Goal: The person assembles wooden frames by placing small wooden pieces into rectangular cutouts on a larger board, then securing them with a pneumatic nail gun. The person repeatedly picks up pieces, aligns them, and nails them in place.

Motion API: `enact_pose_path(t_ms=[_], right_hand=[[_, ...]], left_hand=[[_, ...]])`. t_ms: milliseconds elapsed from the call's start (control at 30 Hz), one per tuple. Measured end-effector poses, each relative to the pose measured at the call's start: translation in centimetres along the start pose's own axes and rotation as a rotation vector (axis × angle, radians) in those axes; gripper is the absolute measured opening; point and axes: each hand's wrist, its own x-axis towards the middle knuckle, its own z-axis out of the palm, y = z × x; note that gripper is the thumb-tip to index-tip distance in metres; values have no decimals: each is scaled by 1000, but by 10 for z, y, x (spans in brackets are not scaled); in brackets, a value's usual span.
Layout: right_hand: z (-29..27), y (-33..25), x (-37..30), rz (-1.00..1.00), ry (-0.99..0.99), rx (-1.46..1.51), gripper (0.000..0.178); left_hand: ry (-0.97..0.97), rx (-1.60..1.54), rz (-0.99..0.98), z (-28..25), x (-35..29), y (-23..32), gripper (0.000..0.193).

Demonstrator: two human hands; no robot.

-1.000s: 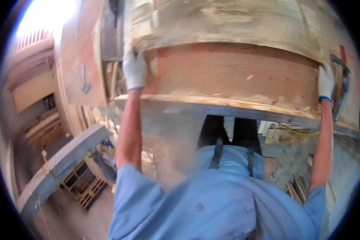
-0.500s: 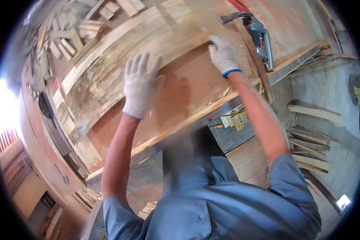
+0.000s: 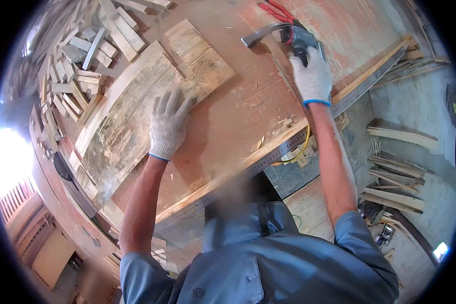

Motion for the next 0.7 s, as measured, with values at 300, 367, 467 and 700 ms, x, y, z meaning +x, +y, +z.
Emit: enact_pose_path(t_ms=[300, 367, 467, 700], right_hand=[[30, 51, 54, 154, -390, -14, 61], [25, 83, 67, 59, -374, -43, 56], [-35, 69, 60, 186, -435, 184, 39], [-163, -4, 19, 85, -426, 549, 19]], left_hand=[[-57, 26, -55, -5, 3, 0, 51], [-47, -3, -39, -9, 8, 0, 51], [-43, -9, -38, -6, 1, -2, 52], [54, 20, -14, -1, -2, -5, 50]])
